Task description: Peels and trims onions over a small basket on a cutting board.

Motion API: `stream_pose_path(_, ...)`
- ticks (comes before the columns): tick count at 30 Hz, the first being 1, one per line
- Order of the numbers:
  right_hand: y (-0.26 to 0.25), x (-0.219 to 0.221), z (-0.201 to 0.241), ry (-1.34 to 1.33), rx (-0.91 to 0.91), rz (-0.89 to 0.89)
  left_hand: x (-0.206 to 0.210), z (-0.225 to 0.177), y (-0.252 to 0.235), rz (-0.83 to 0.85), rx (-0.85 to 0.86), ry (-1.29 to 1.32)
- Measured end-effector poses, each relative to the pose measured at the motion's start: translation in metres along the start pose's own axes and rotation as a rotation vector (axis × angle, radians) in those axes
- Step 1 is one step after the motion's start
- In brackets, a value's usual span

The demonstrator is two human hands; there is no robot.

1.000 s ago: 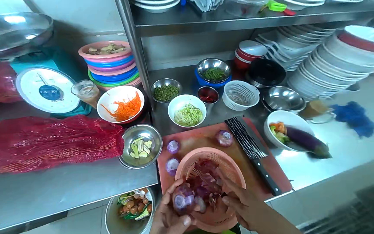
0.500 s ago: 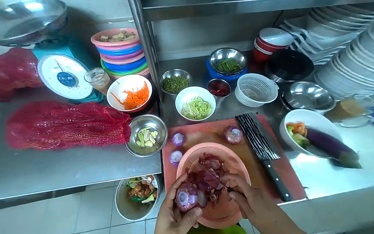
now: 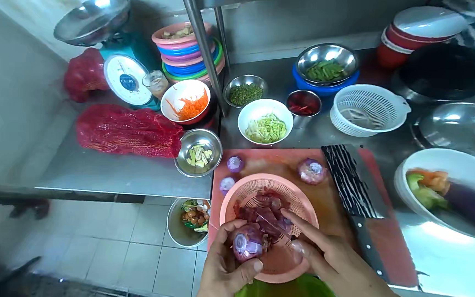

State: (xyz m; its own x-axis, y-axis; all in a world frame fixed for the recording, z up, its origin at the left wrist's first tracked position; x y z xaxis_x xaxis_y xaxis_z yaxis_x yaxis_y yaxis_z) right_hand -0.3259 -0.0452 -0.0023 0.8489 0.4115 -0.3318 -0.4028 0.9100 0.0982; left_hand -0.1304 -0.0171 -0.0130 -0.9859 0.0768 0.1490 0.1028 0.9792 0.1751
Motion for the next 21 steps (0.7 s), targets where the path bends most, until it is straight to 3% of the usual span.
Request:
stream_pose_path(4,0.003,0.009,0.014,-0.450,0.017,0.199,0.002,-0.005,0.004,-0.055,0.030,-0.061)
stream_pose_path(6,0.006,0.017,0.024,-0.537,0.037,0.299,0.003,-0.008,0.005,-0.079,0.060,-0.094)
stream_pose_path(15,0.003,0.023,0.031,-0.415,-0.044,0.342,0.007,-0.011,0.004,-0.110,0.077,-0.126)
stream_pose_path(21,0.001,0.018,0.039,-0.230,-0.121,0.279,0.010,-0.019,0.001,-0.144,0.096,-0.213)
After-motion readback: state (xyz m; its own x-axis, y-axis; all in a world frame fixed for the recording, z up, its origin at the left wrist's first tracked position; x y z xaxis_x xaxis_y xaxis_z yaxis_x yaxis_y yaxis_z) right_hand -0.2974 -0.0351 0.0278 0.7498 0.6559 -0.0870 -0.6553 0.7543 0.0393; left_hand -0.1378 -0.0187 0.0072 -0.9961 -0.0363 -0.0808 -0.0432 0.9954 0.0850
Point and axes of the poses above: each hand's wrist, its own y-axis away from the middle knuckle, its own x-axis out of the palm, z = x × y, the point moved 9 cm from there along -y, towards the middle knuckle, and after that the axes turned 9 degrees about -y, right-handed, at the moved point
